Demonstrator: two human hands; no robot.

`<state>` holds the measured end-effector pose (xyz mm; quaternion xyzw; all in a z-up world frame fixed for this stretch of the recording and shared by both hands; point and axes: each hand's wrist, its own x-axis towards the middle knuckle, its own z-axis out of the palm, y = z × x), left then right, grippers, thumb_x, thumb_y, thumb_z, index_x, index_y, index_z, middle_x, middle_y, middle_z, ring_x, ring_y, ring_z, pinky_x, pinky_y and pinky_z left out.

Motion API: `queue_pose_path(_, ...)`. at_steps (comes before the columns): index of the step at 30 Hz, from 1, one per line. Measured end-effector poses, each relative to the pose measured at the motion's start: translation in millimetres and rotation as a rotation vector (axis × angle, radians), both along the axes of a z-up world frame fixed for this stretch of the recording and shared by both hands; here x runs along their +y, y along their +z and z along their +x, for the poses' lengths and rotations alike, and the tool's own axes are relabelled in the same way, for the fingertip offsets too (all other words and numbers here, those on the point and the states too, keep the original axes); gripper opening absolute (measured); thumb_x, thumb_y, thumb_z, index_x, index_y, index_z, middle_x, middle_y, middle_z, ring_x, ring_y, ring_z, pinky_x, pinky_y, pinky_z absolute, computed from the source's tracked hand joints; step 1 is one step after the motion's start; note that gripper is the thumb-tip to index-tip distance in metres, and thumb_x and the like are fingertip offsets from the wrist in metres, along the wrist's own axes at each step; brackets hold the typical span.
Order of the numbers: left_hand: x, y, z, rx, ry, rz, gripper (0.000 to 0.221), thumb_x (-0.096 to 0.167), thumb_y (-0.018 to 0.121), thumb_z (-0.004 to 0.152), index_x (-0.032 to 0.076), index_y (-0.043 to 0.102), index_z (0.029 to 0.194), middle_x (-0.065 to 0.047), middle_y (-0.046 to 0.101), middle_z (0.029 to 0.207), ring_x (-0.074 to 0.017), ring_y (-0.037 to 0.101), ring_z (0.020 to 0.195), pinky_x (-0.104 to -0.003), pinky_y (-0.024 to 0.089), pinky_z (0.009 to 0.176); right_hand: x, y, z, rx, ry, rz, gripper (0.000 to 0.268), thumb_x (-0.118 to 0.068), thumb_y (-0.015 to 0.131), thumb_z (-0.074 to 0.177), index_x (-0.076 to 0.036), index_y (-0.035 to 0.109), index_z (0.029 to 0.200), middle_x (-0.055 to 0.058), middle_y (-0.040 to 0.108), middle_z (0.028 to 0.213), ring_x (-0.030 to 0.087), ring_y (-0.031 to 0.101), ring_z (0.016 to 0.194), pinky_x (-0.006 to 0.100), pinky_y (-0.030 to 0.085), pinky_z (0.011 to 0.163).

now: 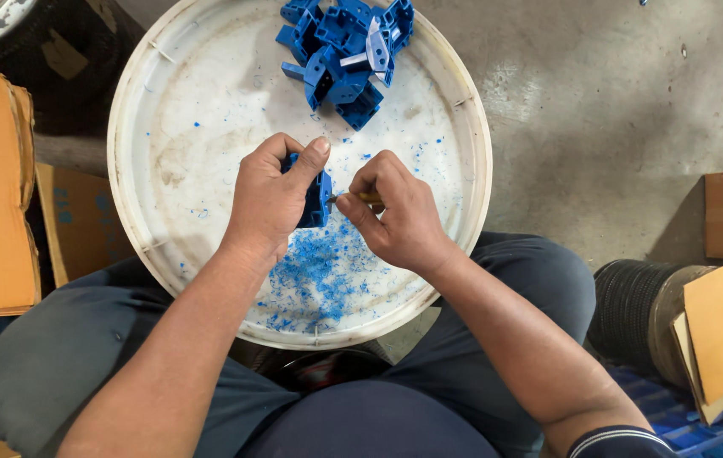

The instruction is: The person trims excess material from blue plastic parts using a utility knife.

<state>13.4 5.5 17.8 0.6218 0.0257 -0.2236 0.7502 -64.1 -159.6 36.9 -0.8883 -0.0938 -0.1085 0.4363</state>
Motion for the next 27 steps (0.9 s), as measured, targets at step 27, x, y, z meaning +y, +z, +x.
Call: queue_pose_path(27, 0.7, -13.9, 0.8, -0.072, 0.184, -0.189, 0.032, 0.033, 0.071, 0.100, 0.009, 0.057, 0.084, 0.005, 0.052, 0.076, -0.0031, 0.042, 0.068, -0.023, 0.038, 0.058, 11.2, -0.5, -6.8, 0.033, 0.003, -0.068, 0.040, -0.035, 0.077, 0.093, -0.004, 0.065, 0.116, 0.006, 0.065, 0.087, 0.019, 0.063, 0.078, 0.035, 0.051, 0.068)
